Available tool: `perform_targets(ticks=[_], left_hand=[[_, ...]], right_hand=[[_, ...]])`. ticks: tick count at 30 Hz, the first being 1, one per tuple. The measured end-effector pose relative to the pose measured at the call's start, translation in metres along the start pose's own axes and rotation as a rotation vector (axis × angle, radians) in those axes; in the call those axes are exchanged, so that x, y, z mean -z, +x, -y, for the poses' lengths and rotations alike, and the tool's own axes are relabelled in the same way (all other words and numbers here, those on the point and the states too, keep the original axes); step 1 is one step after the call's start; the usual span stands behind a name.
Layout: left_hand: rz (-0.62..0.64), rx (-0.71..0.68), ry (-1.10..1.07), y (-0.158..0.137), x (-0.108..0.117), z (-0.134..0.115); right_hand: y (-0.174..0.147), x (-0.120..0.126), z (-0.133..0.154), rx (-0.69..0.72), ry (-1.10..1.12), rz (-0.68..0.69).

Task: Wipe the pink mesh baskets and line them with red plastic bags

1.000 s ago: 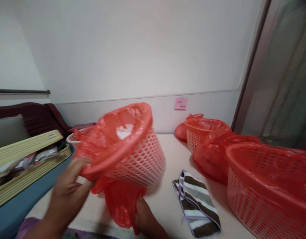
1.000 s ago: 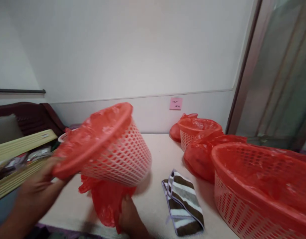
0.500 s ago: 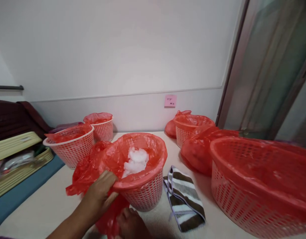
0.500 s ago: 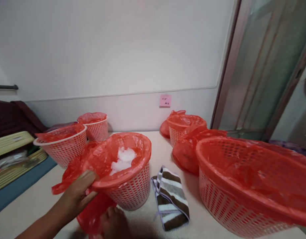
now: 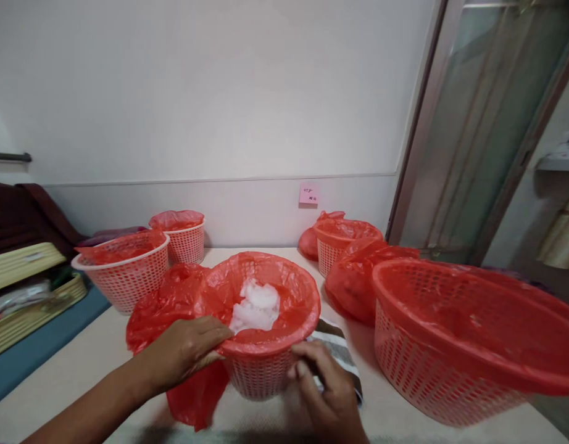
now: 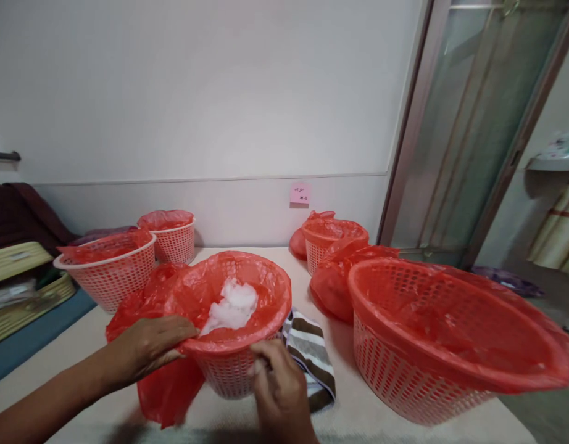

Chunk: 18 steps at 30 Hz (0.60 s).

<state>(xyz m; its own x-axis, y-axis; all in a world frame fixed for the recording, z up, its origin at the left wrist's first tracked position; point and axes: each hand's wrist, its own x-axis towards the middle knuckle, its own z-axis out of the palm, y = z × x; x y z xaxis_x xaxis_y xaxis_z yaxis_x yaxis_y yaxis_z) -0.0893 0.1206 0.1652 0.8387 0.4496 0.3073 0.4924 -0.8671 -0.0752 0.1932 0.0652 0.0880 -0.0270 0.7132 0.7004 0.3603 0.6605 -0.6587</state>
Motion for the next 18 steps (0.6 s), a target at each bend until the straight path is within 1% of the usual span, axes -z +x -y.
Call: perform_targets(ticks=[2,4,7,9,11,13,18], left_hand=[[0.063,0.016,-0.046,0.000,0.003,0.001],[0.111,0.040,-0.090,0.001,0.006,0.001],[0.158,0.073,-0.136,0.002,0.011,0.000],[0.145,0.089,-0.170,0.004,0.014,-0.002],[0.054,0.133,-0.186,0.006,0.016,-0.004],[-0.076,0.208,-0.171,0.010,0.018,-0.007],[-0.371,0.404,-0.126,0.027,0.022,-0.014]], right_hand=[[0.012,0.016,-0.001,-0.002,-0.129,-0.091],[0.021,0.024,-0.004,0.038,-0.264,-0.089],[0.026,0.028,-0.008,0.146,-0.434,0.049],[0.027,0.030,-0.008,0.181,-0.508,0.128],[0.028,0.032,-0.005,0.183,-0.550,0.176],[0.032,0.033,0.001,0.178,-0.568,0.224],[0.052,0.032,0.019,0.156,-0.654,0.312]])
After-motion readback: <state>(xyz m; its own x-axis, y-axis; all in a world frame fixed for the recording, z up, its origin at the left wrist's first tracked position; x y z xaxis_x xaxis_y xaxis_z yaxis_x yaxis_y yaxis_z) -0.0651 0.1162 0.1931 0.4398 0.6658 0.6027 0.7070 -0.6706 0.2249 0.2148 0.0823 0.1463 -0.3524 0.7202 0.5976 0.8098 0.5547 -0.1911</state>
